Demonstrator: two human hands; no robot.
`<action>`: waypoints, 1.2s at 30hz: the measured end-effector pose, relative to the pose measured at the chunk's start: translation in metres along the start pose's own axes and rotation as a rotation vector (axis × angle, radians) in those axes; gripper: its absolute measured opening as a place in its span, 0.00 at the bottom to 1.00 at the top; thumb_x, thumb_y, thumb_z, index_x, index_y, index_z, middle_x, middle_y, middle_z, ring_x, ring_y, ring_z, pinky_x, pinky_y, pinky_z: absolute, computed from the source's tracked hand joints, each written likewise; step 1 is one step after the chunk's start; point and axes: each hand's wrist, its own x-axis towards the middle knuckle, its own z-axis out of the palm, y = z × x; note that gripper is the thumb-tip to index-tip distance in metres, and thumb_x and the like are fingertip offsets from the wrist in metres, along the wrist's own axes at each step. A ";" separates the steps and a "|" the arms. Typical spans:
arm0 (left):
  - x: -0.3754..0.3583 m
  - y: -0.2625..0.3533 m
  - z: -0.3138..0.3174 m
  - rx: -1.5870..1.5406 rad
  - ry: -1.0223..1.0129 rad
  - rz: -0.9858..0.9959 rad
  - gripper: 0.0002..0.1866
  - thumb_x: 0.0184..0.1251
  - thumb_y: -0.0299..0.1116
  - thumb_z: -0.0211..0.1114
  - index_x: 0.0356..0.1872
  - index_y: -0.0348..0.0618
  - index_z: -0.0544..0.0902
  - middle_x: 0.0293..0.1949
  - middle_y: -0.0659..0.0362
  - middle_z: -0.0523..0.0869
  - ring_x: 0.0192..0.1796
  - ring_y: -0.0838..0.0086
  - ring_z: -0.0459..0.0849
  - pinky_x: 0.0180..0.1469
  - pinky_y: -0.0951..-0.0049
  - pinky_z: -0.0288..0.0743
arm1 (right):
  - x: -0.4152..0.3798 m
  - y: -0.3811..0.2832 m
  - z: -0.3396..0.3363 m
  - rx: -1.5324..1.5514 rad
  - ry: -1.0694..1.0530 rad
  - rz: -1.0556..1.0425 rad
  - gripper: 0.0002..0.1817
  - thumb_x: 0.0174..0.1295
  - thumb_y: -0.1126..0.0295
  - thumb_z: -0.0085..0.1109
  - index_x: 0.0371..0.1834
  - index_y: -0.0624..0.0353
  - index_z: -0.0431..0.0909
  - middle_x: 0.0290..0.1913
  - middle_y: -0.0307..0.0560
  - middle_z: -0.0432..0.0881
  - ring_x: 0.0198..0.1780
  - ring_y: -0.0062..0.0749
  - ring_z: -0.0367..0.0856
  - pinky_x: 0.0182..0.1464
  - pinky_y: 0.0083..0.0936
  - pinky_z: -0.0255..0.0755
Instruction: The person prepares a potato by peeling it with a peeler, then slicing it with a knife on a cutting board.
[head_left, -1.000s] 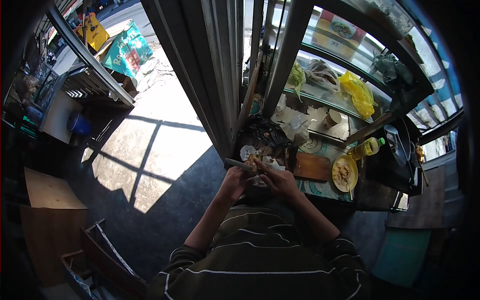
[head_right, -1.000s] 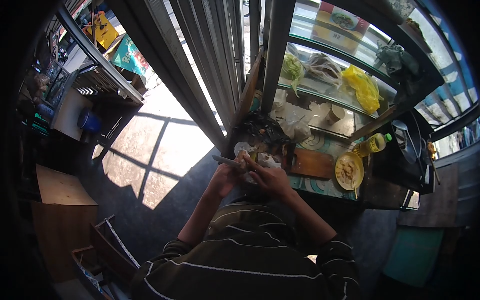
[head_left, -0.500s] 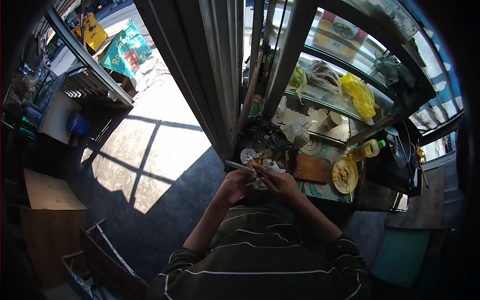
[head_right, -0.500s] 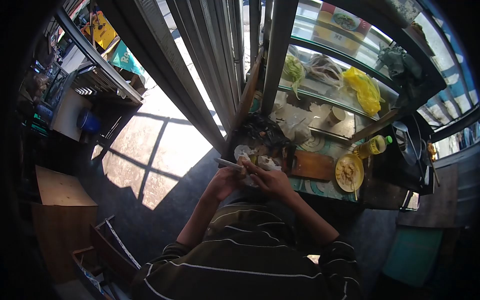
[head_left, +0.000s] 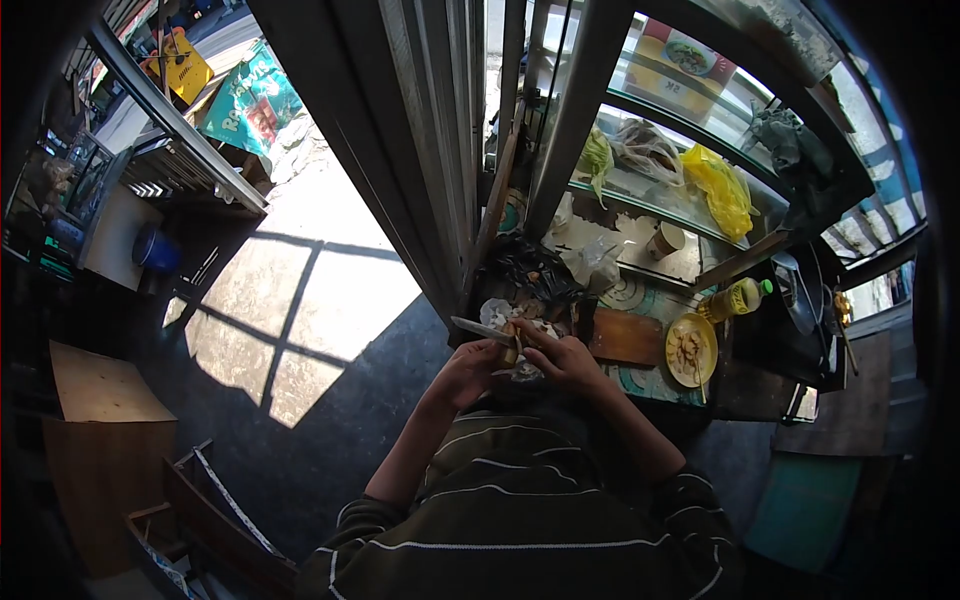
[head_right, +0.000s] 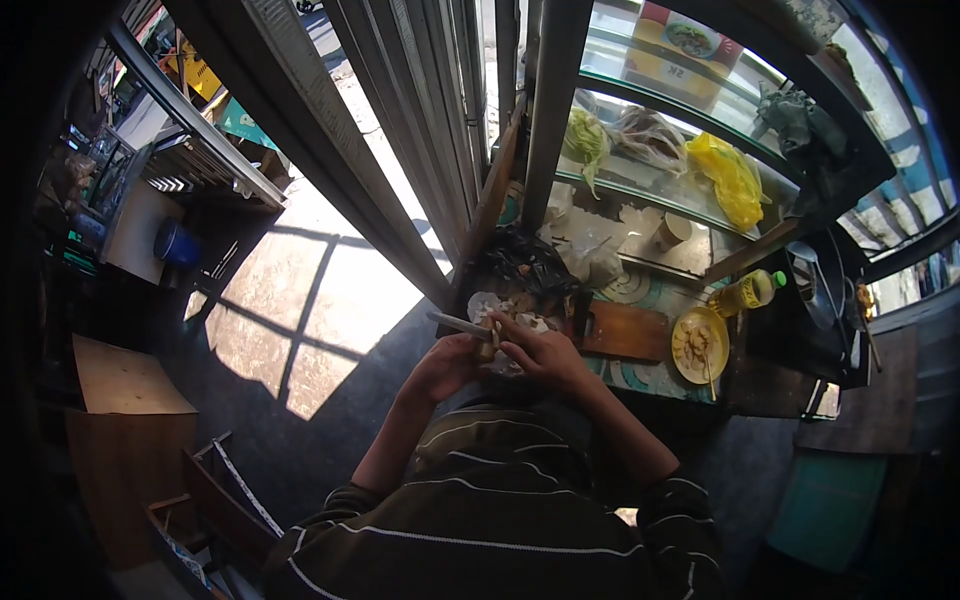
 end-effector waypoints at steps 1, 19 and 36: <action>0.000 -0.002 0.004 0.001 -0.001 -0.005 0.13 0.64 0.37 0.54 0.44 0.40 0.76 0.39 0.60 0.81 0.41 0.74 0.79 0.43 0.71 0.74 | 0.002 0.007 0.005 0.065 0.032 -0.030 0.28 0.61 0.55 0.44 0.66 0.36 0.51 0.32 0.57 0.78 0.34 0.51 0.77 0.39 0.37 0.69; 0.007 -0.016 -0.008 -0.128 0.122 0.089 0.12 0.65 0.34 0.48 0.44 0.42 0.75 0.40 0.59 0.80 0.43 0.72 0.78 0.43 0.63 0.72 | 0.002 0.001 0.005 0.020 -0.011 0.024 0.30 0.62 0.51 0.41 0.67 0.36 0.47 0.27 0.61 0.76 0.33 0.55 0.76 0.38 0.39 0.68; 0.000 -0.015 0.010 0.025 0.140 0.066 0.15 0.66 0.40 0.50 0.47 0.42 0.73 0.40 0.62 0.78 0.42 0.77 0.76 0.41 0.73 0.72 | 0.006 0.010 0.021 0.166 0.174 0.053 0.20 0.62 0.56 0.45 0.57 0.43 0.68 0.26 0.53 0.79 0.27 0.47 0.78 0.34 0.33 0.70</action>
